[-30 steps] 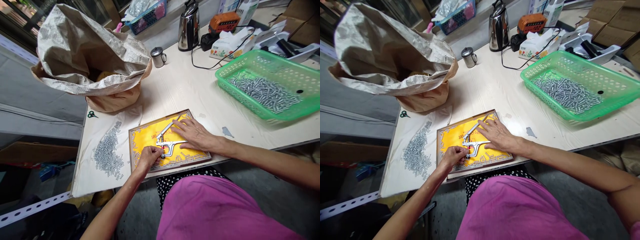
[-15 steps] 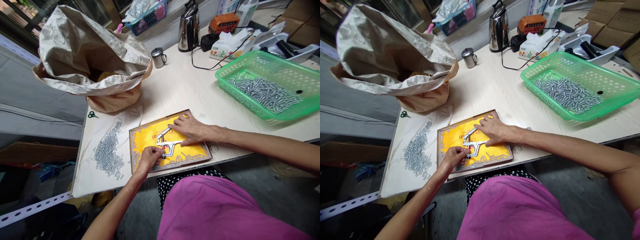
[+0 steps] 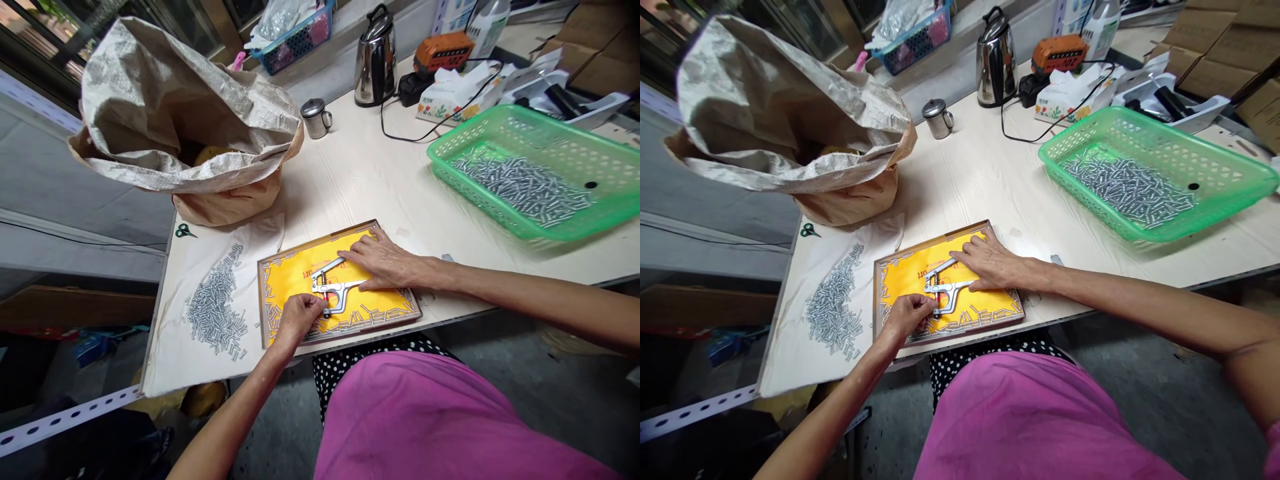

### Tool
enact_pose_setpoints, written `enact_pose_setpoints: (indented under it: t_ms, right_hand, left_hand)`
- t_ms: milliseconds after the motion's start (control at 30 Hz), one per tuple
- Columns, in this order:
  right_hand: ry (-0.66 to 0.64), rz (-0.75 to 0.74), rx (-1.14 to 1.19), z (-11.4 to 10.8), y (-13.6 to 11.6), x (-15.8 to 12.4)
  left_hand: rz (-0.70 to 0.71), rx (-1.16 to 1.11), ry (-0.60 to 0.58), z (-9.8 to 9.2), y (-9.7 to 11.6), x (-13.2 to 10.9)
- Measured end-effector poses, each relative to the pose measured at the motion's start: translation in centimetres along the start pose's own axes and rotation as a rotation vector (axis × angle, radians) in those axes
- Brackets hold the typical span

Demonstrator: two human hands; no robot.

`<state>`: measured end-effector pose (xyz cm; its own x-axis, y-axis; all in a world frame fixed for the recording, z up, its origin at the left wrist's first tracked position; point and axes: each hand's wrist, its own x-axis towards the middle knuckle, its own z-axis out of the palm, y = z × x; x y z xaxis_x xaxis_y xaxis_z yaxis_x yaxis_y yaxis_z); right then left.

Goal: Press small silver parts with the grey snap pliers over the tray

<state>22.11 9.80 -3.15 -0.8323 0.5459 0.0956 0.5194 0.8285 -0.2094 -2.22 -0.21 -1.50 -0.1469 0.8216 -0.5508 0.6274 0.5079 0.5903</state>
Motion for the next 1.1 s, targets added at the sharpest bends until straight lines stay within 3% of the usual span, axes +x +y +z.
enact_pose_setpoints:
  t_ms: [100,167,233,300,400,600,800,967,1100]
  right_hand:
    - [0.008,-0.023,0.03,0.0,-0.2,-0.3]
    - [0.018,-0.023,0.035,-0.2,-0.6,-0.4]
    - [0.043,-0.021,0.029,-0.4,-0.9,-0.3]
    - [0.08,-0.026,0.02,-0.6,-1.3,0.0]
    - [0.096,-0.018,-0.001,-0.8,-1.5,0.4]
    - [-0.027,0.048,-0.142,-1.0,-1.5,1.1]
    - [-0.006,-0.037,-0.162,-0.2,-1.2,1.6]
    - [0.066,0.017,-0.09,0.5,-1.3,1.8]
    - [0.149,-0.022,-0.023,1.1,-2.1,1.6]
  left_hand:
    - [0.166,0.218,0.174,0.2,0.8,-0.7]
    - [0.356,0.352,0.301,0.7,1.9,-1.0]
    - [0.561,0.458,0.321,1.3,3.1,-0.8]
    - [0.691,0.537,0.255,1.9,4.3,0.0]
    - [0.691,0.642,0.175,2.3,5.9,1.3]
    - [0.65,0.754,0.204,2.0,7.3,1.9]
    - [0.665,0.746,0.169,1.5,7.4,2.3]
    - [0.703,0.691,0.215,0.2,6.4,3.9]
    - [0.676,0.567,0.023,-2.1,5.5,5.4]
